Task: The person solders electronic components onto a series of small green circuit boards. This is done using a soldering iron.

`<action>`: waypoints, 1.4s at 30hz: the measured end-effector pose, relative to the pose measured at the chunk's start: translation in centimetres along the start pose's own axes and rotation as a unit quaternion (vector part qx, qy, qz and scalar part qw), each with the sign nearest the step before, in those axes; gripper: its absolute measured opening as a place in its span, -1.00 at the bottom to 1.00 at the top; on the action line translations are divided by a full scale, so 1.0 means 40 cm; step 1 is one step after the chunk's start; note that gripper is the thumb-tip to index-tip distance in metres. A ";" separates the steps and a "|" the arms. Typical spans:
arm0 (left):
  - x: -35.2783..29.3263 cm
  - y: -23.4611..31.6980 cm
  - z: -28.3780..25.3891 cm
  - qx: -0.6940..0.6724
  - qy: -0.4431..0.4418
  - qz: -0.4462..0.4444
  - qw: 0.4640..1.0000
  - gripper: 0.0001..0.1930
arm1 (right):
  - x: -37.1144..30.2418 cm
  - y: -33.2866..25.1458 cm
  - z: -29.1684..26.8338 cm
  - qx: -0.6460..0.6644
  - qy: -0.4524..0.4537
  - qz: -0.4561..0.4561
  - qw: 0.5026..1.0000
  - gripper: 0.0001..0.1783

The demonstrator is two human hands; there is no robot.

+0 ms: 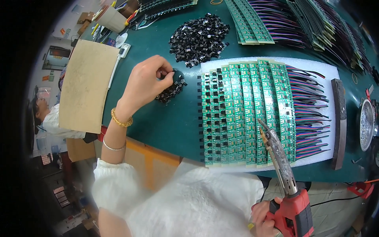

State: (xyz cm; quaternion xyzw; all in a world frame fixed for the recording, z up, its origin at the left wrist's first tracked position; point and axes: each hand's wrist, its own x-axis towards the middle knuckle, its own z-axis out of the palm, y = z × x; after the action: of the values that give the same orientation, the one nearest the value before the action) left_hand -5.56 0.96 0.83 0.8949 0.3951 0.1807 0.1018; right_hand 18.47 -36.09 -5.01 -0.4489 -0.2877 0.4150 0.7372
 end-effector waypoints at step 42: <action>-0.136 0.266 -0.046 -0.393 -0.050 -0.028 0.918 -0.82 | 0.072 -0.033 0.112 -0.043 -0.060 0.051 0.996 -0.42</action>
State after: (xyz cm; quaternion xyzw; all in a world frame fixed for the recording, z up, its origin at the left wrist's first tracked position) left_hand -2.55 -10.12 4.67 0.7794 0.3114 0.2737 0.4697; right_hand 16.79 -32.04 -1.75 -0.4687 -0.3261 0.4656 0.6761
